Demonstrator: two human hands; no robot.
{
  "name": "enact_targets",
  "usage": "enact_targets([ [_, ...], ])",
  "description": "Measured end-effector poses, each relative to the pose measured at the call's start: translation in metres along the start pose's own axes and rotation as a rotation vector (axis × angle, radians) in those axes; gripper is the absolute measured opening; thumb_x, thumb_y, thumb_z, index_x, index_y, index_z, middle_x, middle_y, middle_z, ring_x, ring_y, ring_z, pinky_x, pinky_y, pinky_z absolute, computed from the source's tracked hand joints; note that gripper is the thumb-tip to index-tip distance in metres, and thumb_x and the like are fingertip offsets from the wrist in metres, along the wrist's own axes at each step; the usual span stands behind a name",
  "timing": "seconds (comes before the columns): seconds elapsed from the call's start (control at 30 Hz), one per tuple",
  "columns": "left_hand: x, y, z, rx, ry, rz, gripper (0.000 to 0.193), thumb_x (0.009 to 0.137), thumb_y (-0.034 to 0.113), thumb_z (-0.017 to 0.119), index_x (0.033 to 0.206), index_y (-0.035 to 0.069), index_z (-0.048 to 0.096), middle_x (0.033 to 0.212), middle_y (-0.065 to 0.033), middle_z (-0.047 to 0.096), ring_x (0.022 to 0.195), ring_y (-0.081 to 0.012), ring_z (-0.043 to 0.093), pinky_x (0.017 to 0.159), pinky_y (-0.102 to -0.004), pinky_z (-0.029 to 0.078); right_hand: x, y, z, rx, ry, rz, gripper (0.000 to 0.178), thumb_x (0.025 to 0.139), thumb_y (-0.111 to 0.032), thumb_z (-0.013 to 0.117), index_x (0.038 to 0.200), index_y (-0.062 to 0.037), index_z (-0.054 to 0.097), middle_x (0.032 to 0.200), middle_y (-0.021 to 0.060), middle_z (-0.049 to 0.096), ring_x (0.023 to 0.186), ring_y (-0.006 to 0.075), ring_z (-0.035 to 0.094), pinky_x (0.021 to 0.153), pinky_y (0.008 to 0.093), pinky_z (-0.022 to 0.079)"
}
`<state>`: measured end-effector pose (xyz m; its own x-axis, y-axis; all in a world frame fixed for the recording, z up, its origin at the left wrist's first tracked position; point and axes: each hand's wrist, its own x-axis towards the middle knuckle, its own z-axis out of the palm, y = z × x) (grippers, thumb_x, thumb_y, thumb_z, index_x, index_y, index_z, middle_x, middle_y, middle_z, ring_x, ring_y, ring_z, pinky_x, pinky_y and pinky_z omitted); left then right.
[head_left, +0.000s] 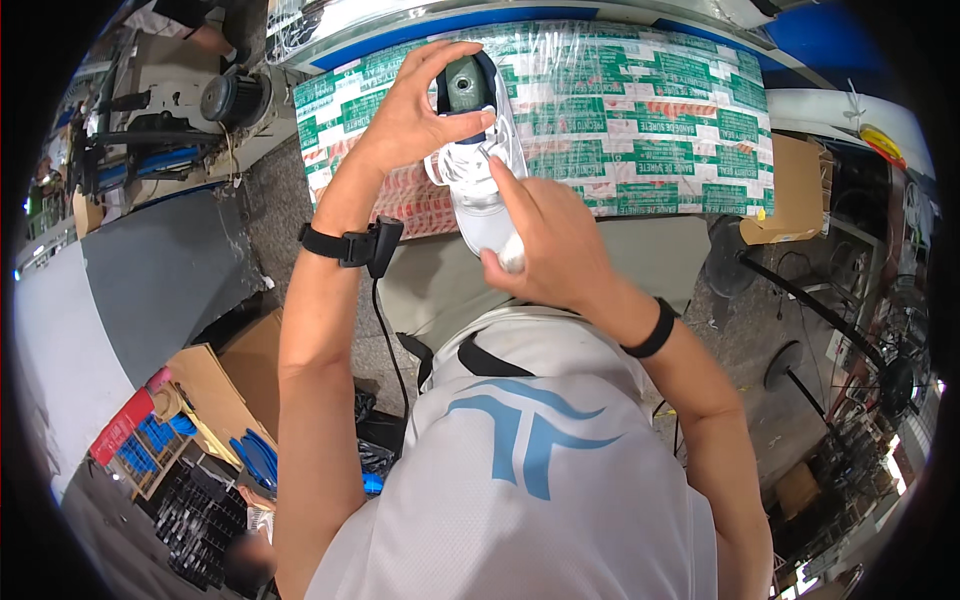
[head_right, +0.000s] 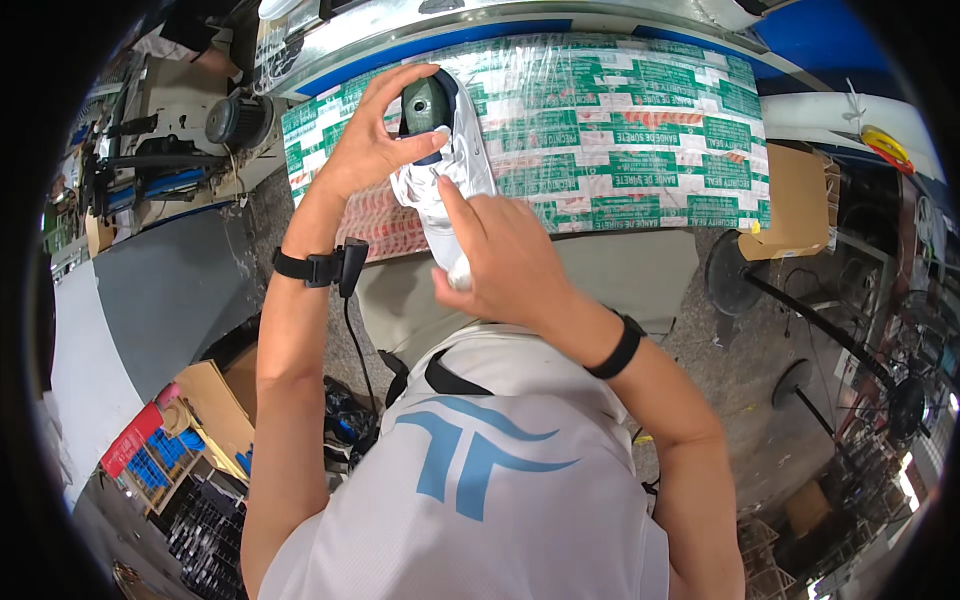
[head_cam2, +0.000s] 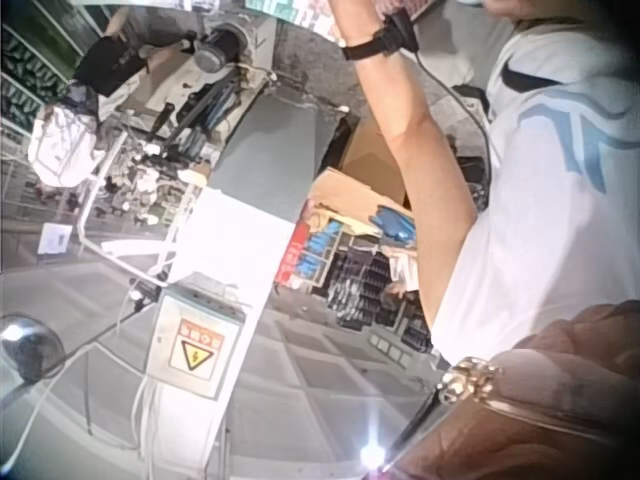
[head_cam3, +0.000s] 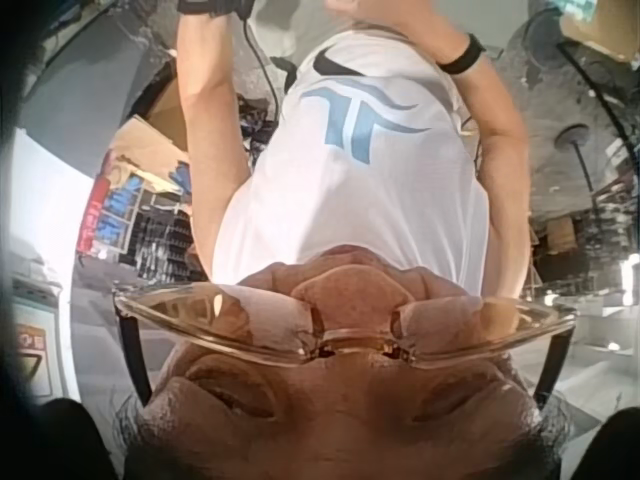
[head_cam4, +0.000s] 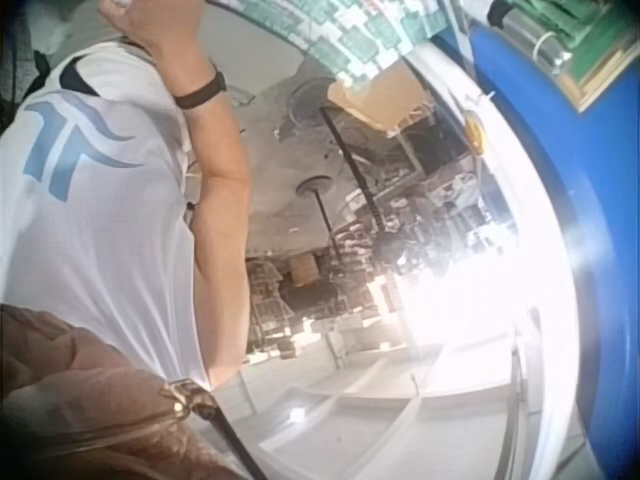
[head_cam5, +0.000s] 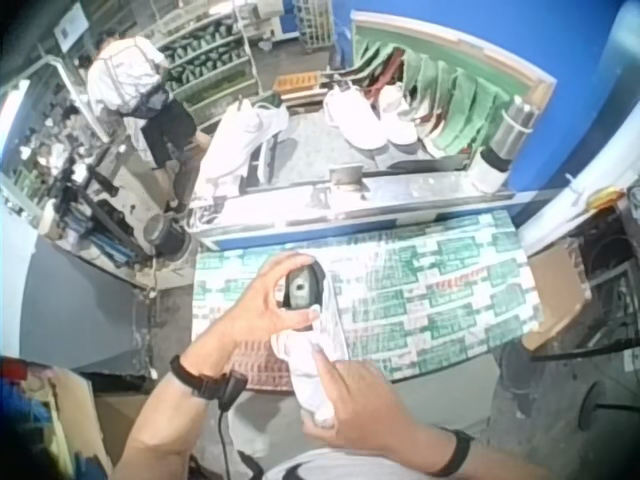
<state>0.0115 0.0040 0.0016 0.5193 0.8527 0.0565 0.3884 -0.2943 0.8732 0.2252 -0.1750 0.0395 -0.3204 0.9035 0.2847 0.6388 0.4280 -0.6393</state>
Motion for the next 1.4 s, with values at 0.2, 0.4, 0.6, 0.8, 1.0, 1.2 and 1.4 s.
enact_targets([
  [0.2,-0.007,-0.005,-0.011,-0.102,-0.026,-0.086,0.094,0.083,0.031,0.100,0.167,0.022,0.058,0.172,-0.0138,0.047,0.162,-0.0353,0.044,0.124,-0.0507,0.051,-0.029,0.008,-0.006,0.088,-0.177,0.038,0.101,0.081,-0.024,0.089,0.167,0.0067,0.044,0.113,0.0196,0.068,0.102,0.0382,0.066,0.091,0.0483,0.054],
  [0.4,-0.028,-0.013,-0.034,-0.439,0.048,-0.197,0.124,0.084,0.035,0.100,0.182,0.014,0.027,0.172,-0.0207,0.048,0.154,-0.0321,0.052,0.115,-0.0427,0.056,-0.003,0.033,0.000,0.276,0.085,0.344,0.098,0.087,-0.030,0.087,0.166,0.0071,0.044,0.127,0.0242,0.070,0.110,0.0429,0.070,0.096,0.0523,0.056],
  [0.6,-0.130,-0.049,0.018,-0.641,0.407,-0.555,0.082,0.104,0.029,0.082,0.170,0.003,0.041,0.158,-0.0180,0.059,0.142,-0.0292,0.061,0.116,-0.0476,0.055,-0.002,0.029,0.057,0.340,-0.042,0.324,0.095,0.091,-0.033,0.083,0.167,0.0065,0.043,0.128,0.0252,0.070,0.114,0.0459,0.069,0.096,0.0524,0.057],
  [0.8,-0.081,-0.002,0.001,-0.589,0.590,-0.746,0.077,0.083,0.023,0.102,0.144,-0.002,0.063,0.129,-0.0121,0.076,0.118,-0.0272,0.073,0.107,-0.0398,0.058,0.027,0.063,0.040,0.306,-0.100,0.130,0.088,0.088,-0.031,0.085,0.160,0.0054,0.051,0.111,0.0186,0.067,0.104,0.0399,0.067,0.091,0.0511,0.055],
  [1.0,0.048,0.029,-0.107,0.117,0.397,-0.352,0.074,0.080,0.011,0.103,0.141,-0.003,0.063,0.124,-0.0112,0.079,0.108,-0.0177,0.075,0.097,-0.0356,0.063,0.018,0.150,0.015,-0.017,0.084,0.224,0.070,0.086,-0.033,0.086,0.144,0.0018,0.067,0.106,0.0183,0.063,0.099,0.0378,0.065,0.087,0.0501,0.055],
  [1.2,0.204,-0.032,-0.200,0.078,0.432,-0.437,0.080,0.080,0.032,0.105,0.138,-0.009,0.068,0.117,-0.0153,0.081,0.103,-0.0227,0.078,0.090,-0.0387,0.064,0.027,0.148,0.016,-0.092,0.051,0.128,0.066,0.081,-0.037,0.088,0.137,-0.0053,0.075,0.101,0.0143,0.063,0.094,0.0341,0.067,0.081,0.0478,0.056],
  [1.4,0.241,-0.042,-0.251,0.523,0.160,-0.256,0.087,0.079,0.026,0.103,0.150,-0.001,0.061,0.128,-0.0149,0.076,0.116,-0.0239,0.072,0.106,-0.0367,0.056,0.021,0.158,0.020,-0.081,0.089,0.120,0.056,0.078,-0.039,0.089,0.125,-0.0101,0.079,0.096,0.0094,0.063,0.089,0.0307,0.068,0.079,0.0451,0.057],
])
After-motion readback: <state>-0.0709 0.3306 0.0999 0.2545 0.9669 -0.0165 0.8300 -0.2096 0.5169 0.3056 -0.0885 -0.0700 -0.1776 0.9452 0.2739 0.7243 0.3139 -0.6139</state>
